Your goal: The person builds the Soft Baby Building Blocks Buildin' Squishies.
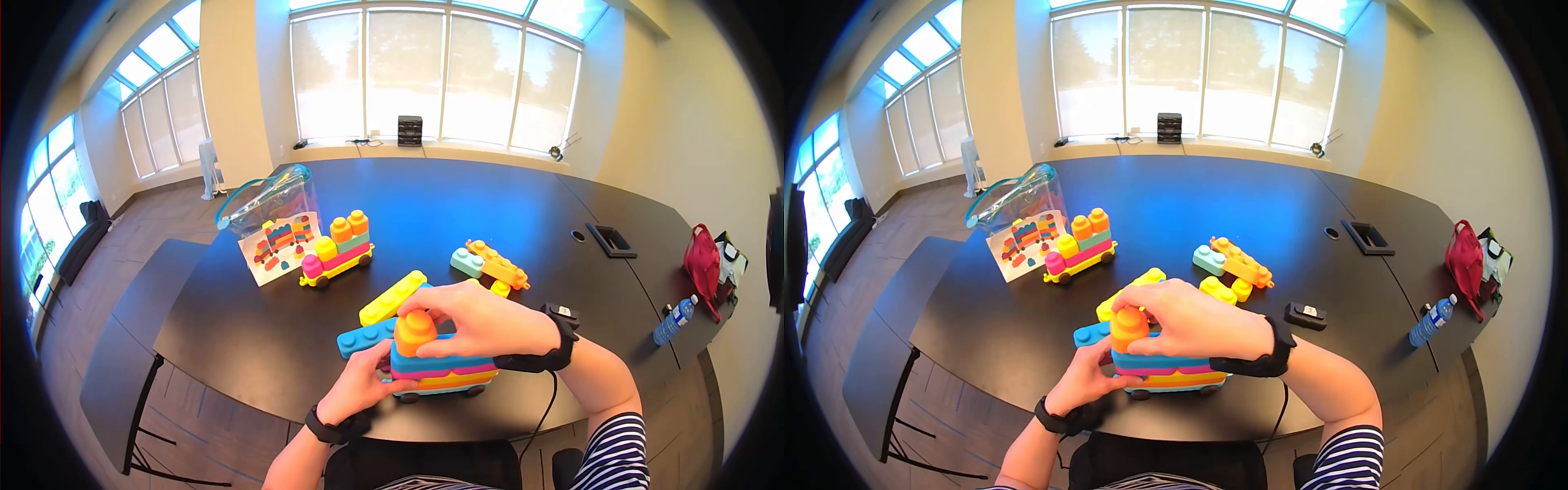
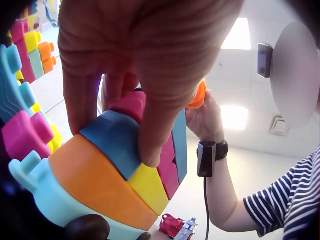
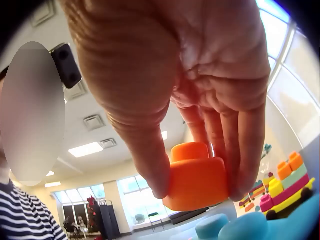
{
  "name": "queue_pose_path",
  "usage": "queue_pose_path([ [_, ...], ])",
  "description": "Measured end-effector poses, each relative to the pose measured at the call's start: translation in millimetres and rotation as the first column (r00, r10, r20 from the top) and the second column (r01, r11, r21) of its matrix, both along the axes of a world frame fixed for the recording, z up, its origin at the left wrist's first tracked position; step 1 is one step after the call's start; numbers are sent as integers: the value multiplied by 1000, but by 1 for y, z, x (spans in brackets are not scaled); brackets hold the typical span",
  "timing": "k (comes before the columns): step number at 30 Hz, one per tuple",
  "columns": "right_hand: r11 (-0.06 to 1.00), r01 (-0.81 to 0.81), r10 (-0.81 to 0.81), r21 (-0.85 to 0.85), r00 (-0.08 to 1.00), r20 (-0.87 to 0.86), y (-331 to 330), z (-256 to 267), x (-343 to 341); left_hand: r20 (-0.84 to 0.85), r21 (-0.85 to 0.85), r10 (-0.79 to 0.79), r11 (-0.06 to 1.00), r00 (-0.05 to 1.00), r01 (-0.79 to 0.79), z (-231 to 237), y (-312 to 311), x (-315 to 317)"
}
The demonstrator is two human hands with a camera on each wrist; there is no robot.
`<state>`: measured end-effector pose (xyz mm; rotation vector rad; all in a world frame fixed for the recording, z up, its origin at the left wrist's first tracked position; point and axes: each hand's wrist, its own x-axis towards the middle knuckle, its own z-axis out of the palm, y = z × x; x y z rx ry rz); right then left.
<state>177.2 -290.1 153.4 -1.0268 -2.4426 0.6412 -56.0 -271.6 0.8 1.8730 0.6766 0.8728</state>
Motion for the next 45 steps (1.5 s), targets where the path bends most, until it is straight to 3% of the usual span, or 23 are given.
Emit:
queue_pose_path([
  [2,999,-2,-2,49,997,77,-1,-4,-4,-3,9,-4,1000,1000,4,-1,1,-1],
  [11,995,1,-13,101,993,118,-1,-21,-13,6,22,-32,999,999,32,-8,3,-1],
  [20,991,76,-87,107,990,107,-8,-31,-15,-11,-34,-21,999,1000,21,-4,0,0],
  [23,976,68,-69,206,998,-3,-21,-30,4,-2,-31,-24,999,1000,24,-4,1,-1],
  [25,948,220,-189,229,971,-148,-37,-19,30,-24,-22,-27,999,999,26,-2,0,-2],
  [26,915,324,-275,242,937,-215,-44,-15,45,42,-12,-20,1000,999,21,1,-2,-2],
  [28,828,560,-515,31,781,-353,-53,-27,81,175,8,-8,1000,985,7,12,-6,-4],
  [29,794,603,-571,-75,699,-430,-54,-45,101,212,14,-1,1000,977,-2,15,-4,-7],
  [32,752,651,-659,-107,747,-85,-67,-90,135,222,-20,43,999,974,-39,34,-4,-11],
  [34,808,557,-575,-189,817,-50,-78,-113,130,172,8,40,999,984,-42,37,-4,-9],
  [39,805,544,-533,-236,838,115,-76,-151,104,123,84,27,996,992,-38,37,-1,-5],
  [42,863,456,-468,-216,884,-7,-64,-178,99,90,100,50,993,995,-59,39,-3,-6],
  [43,847,443,-461,-294,887,11,-61,-179,100,90,106,48,993,995,-57,40,-3,-7],
  [45,903,386,-400,-188,915,-45,-57,-184,99,89,113,40,992,995,-50,41,-4,-9],
])
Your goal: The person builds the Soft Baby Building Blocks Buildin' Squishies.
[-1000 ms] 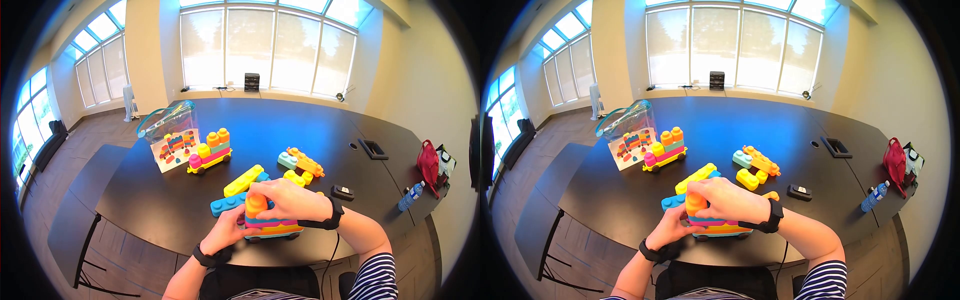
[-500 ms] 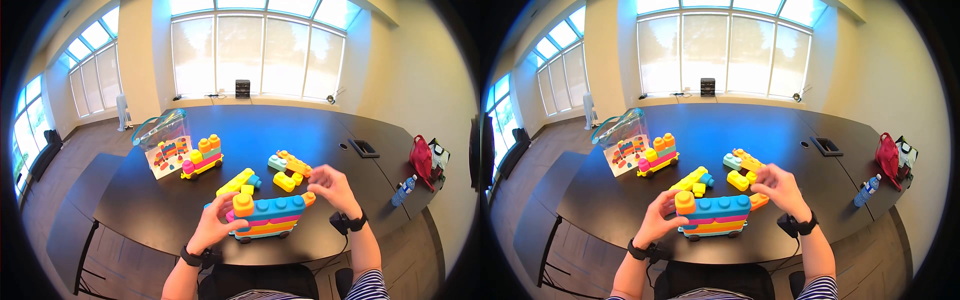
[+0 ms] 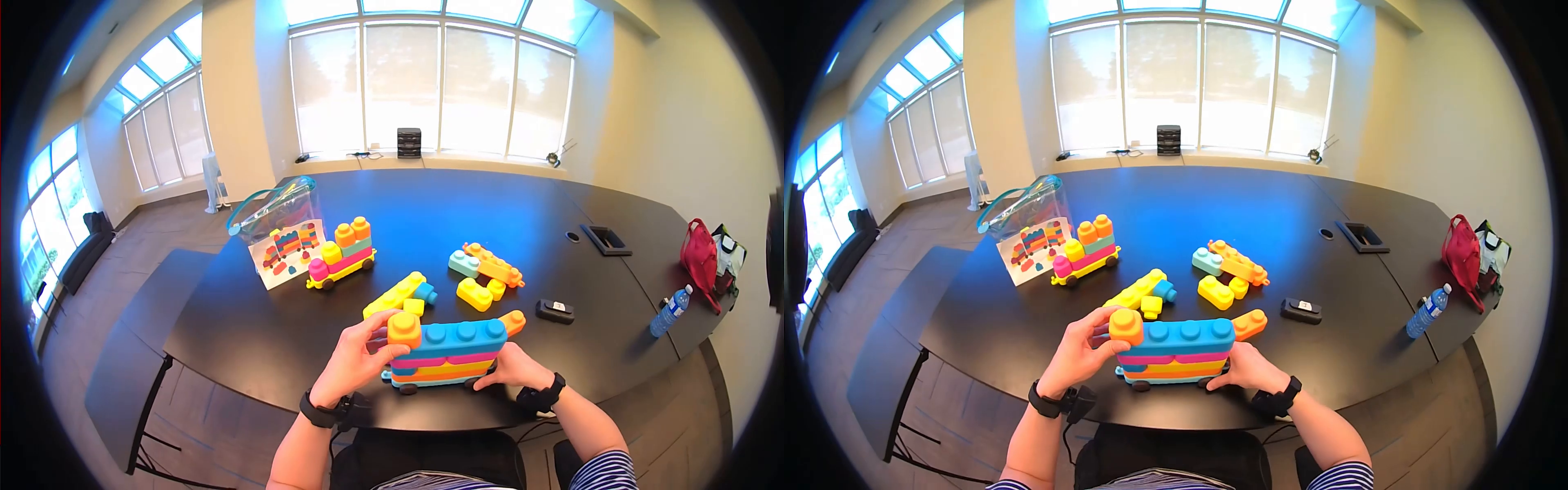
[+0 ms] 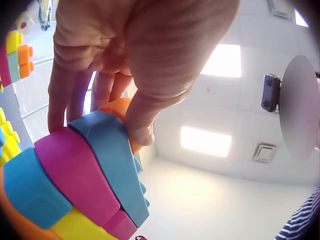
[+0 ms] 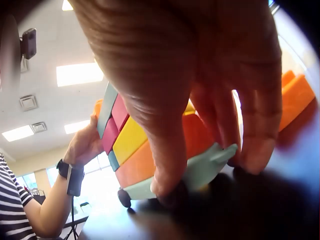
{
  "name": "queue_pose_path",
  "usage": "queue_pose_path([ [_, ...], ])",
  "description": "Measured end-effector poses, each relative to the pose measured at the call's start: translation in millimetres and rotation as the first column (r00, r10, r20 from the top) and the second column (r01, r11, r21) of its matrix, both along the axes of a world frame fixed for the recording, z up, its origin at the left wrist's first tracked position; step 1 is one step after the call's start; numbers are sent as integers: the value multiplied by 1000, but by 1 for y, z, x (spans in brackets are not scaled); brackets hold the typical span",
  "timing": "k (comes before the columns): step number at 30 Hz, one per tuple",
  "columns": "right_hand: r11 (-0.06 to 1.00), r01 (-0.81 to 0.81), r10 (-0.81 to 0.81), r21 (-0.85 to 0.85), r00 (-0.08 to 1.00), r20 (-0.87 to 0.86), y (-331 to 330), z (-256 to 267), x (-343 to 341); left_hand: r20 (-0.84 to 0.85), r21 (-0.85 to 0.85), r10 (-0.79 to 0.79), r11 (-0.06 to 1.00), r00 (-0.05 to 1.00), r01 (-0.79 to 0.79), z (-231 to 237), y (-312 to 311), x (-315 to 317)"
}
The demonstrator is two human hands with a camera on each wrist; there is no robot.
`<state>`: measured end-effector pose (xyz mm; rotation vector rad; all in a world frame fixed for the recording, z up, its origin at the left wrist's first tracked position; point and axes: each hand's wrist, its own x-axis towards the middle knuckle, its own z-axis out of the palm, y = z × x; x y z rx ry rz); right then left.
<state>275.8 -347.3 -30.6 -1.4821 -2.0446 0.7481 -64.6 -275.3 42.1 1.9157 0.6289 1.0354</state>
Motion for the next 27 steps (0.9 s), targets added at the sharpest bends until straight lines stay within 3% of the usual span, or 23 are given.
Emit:
queue_pose_path([
  [1,998,-31,31,61,1000,-1,1,-2,-1,-8,-12,-2,1000,1000,2,0,0,-1],
  [6,997,-55,58,51,996,-71,8,-9,-2,-19,-107,-50,993,999,48,-8,-1,-4],
  [10,998,-49,52,31,993,-102,9,-9,-3,-278,-22,32,999,960,-40,-49,-6,-7],
  [11,999,-43,45,26,994,-101,9,-8,-4,-307,-72,29,996,951,-53,-52,-13,-5],
  [13,999,-32,33,12,995,-97,7,-5,-6,-412,3,141,988,900,-153,-61,-19,-1],
  [19,996,79,-83,-36,987,-136,-5,7,-16,-444,75,208,978,872,-195,-61,-26,7],
  [23,991,107,-118,-84,982,-148,-12,15,-19,-457,74,173,985,872,-156,-61,-28,7],
  [27,981,46,-3,190,975,-223,6,48,-17,-447,228,235,963,863,-144,-21,-18,5],
])
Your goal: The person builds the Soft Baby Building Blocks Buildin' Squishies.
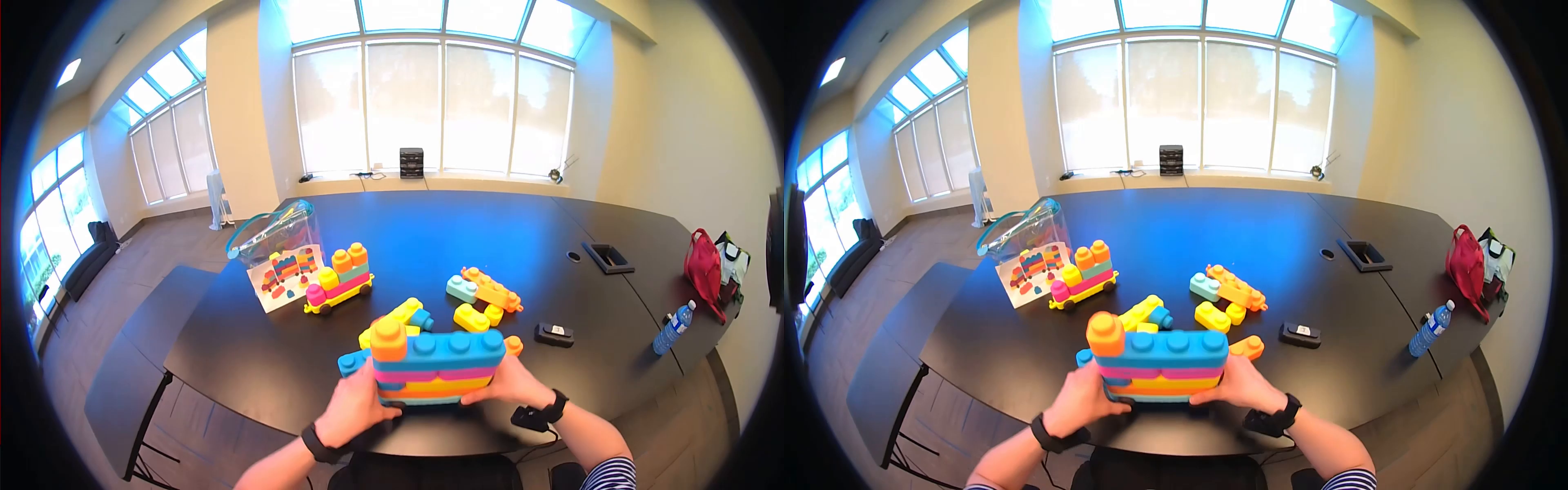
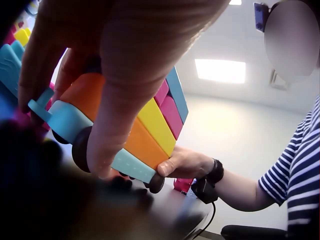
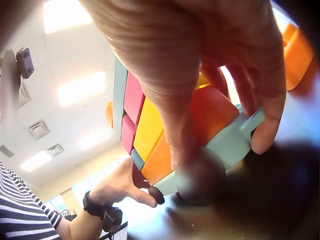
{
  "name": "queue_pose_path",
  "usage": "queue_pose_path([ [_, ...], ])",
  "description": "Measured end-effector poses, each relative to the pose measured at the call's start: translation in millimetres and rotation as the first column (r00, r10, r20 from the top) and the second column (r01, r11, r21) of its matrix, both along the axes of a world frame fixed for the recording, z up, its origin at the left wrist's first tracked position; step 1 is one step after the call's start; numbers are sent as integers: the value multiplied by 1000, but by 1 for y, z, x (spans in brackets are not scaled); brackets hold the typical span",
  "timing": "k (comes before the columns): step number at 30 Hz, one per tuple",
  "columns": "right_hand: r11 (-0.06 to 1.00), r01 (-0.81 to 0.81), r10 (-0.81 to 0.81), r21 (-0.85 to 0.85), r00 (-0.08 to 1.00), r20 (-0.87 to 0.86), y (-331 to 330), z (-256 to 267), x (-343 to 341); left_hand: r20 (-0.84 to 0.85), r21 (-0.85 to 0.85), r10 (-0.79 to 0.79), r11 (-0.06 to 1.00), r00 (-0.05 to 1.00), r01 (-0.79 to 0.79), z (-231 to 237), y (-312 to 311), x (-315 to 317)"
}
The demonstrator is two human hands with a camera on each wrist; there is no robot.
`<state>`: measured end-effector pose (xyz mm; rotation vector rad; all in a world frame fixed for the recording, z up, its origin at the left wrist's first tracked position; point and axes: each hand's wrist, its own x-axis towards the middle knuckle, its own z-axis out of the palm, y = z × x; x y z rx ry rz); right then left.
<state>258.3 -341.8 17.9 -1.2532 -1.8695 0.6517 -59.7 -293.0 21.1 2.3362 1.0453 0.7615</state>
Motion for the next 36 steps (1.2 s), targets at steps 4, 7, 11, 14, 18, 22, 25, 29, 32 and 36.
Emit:
queue_pose_path([
  [4,996,-61,60,70,998,21,61,54,15,44,67,-60,996,997,57,68,69,12],
  [7,980,68,-44,-187,990,132,113,100,14,25,87,-59,995,998,56,86,141,23],
  [11,981,70,-53,-183,994,96,214,73,29,33,145,-10,989,999,5,50,222,31],
  [14,976,77,-39,-202,982,187,272,38,31,74,93,6,996,997,-13,8,253,27],
  [18,958,94,-23,-271,967,253,310,7,26,-30,-28,82,996,996,-83,-25,272,19],
  [22,955,77,1,-286,964,265,333,-15,26,-71,-103,119,987,990,-125,-45,280,18],
  [25,943,104,-17,-317,964,265,338,-24,29,-103,-130,111,984,988,-124,-59,288,18],
  [29,949,137,-43,-283,949,312,336,-24,33,-275,-34,120,990,954,-135,-55,291,13],
  [32,960,172,-79,-222,925,372,323,9,42,-402,21,295,949,867,-313,11,260,9],
  [36,997,54,-67,48,939,337,311,54,48,-5,453,566,737,825,-502,27,278,-17],
])
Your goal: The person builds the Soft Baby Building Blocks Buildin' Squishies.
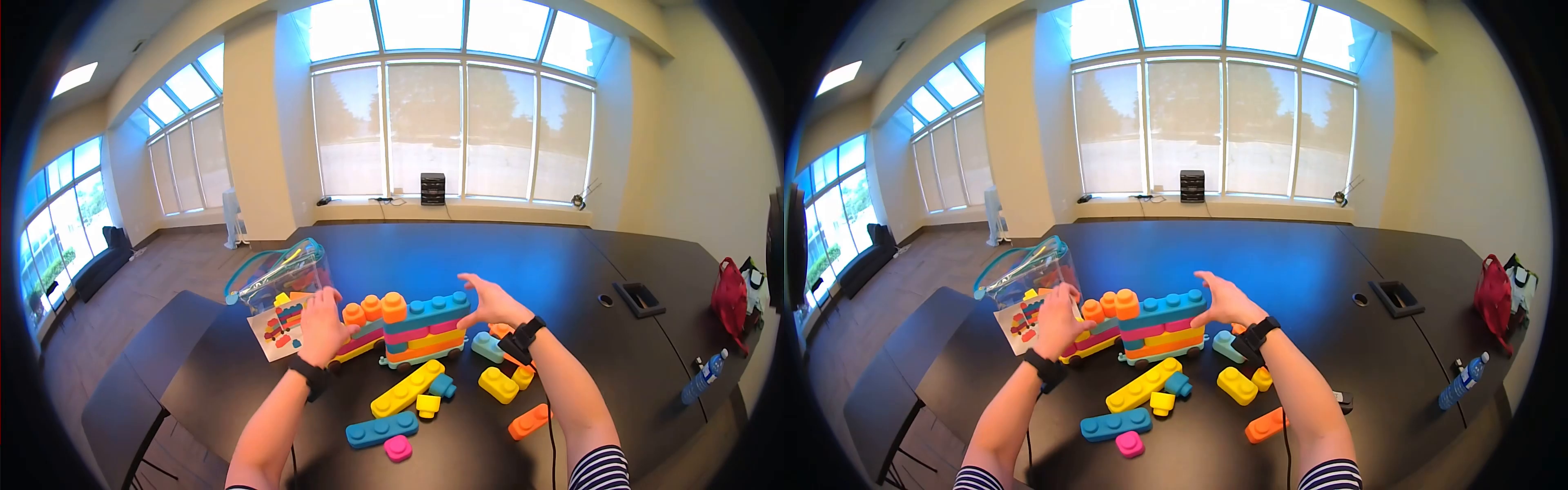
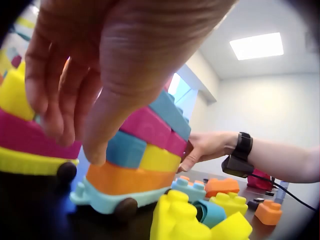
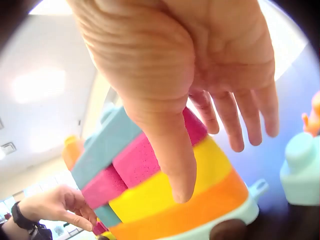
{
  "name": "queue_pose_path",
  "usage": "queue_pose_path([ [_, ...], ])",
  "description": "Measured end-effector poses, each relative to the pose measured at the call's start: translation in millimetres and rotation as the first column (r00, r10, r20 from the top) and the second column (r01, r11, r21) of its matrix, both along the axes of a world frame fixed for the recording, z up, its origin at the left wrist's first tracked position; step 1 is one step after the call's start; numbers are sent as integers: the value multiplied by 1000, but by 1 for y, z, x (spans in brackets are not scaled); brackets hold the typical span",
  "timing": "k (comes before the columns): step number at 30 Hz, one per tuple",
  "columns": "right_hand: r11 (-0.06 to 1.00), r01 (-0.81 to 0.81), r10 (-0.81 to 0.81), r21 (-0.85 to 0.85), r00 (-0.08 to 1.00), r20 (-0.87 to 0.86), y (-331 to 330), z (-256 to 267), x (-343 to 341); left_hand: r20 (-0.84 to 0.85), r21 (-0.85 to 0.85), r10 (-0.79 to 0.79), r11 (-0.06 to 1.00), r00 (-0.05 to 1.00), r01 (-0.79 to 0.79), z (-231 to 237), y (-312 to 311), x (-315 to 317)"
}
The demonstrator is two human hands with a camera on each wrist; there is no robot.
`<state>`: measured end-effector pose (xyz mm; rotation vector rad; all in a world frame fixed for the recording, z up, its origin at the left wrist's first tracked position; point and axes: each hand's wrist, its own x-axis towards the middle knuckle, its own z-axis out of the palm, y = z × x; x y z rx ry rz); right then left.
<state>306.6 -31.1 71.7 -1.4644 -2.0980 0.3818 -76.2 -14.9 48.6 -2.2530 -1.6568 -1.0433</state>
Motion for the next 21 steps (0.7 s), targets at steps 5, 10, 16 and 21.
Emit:
queue_pose_path([
  [5,937,-111,2,330,950,314,-13,4,-47,164,-393,-119,903,979,175,-34,55,-19],
  [10,981,-17,-35,191,963,266,-5,-8,-57,186,-508,-68,848,980,155,-57,59,-27],
  [16,947,189,-249,260,943,221,-2,-18,-55,344,-376,-135,887,929,268,-57,39,-47],
  [21,937,251,-302,241,931,205,12,-20,-67,341,-385,-144,880,929,277,-57,35,-43],
])
